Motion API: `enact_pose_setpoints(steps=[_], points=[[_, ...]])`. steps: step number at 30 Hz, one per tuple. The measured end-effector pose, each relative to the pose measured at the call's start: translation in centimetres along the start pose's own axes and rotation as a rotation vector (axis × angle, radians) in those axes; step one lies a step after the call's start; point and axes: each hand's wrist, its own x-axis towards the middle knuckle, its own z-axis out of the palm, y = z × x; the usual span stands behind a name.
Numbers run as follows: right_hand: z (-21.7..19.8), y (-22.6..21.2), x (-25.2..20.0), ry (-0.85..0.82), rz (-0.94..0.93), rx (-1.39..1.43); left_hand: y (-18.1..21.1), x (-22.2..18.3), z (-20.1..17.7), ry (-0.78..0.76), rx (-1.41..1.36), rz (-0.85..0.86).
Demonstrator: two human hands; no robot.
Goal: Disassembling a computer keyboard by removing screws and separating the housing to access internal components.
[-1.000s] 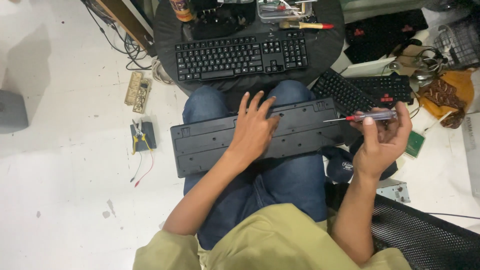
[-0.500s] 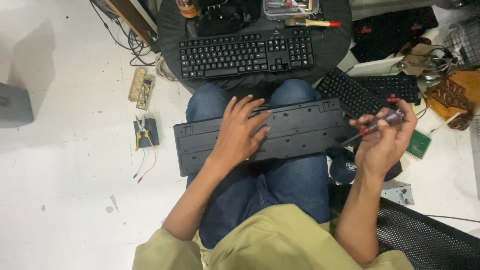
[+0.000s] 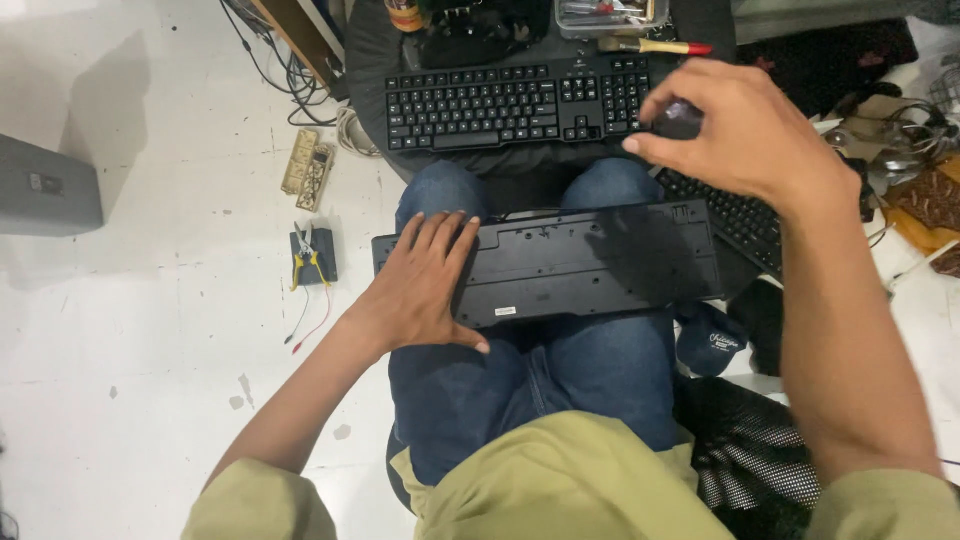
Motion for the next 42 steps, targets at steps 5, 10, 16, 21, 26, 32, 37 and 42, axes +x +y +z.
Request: enact_pose_setpoints(steps=[5,10,16,21,26,32,37,42], points=[[0.6,-0.9,1.9,-0.433,-0.024,-0.355,-0.6,-1.1,0.4,-0.058,0.056,-0.001],[4.4,0.9,-2.7,-0.696,-0.117,-0.536,-0.3,-1.5,1.4,-0.071,0.007,-0.044],[9.4,3.4,-5.8,-0.483,-0.305,-0.547,-0.5,-1.5,2.4,-0.044,0.058,-0.032],[9.0,2.4,-6.3,-0.532,-0.291,-0.538,-0.9,-1.5,2.7,-0.033,0.076,-0.034],[7.7,0.5,-5.9,-0.617,-0.200,-0.618,0.4,-0.7,-1.2,-0.212,0.014,-0.097],[6.3,-1.0,-5.5,-0.656,-0.159,-0.613,0.9,-0.5,-2.7,-0.349,-0.050,-0.164],[6.3,-0.5,-5.7,-0.633,-0.171,-0.603,0.9,-0.6,-2.7,-0.333,-0.067,-0.171],[7.4,1.3,-6.3,-0.547,-0.239,-0.503,-0.7,-1.6,1.2,-0.010,-0.097,-0.036]])
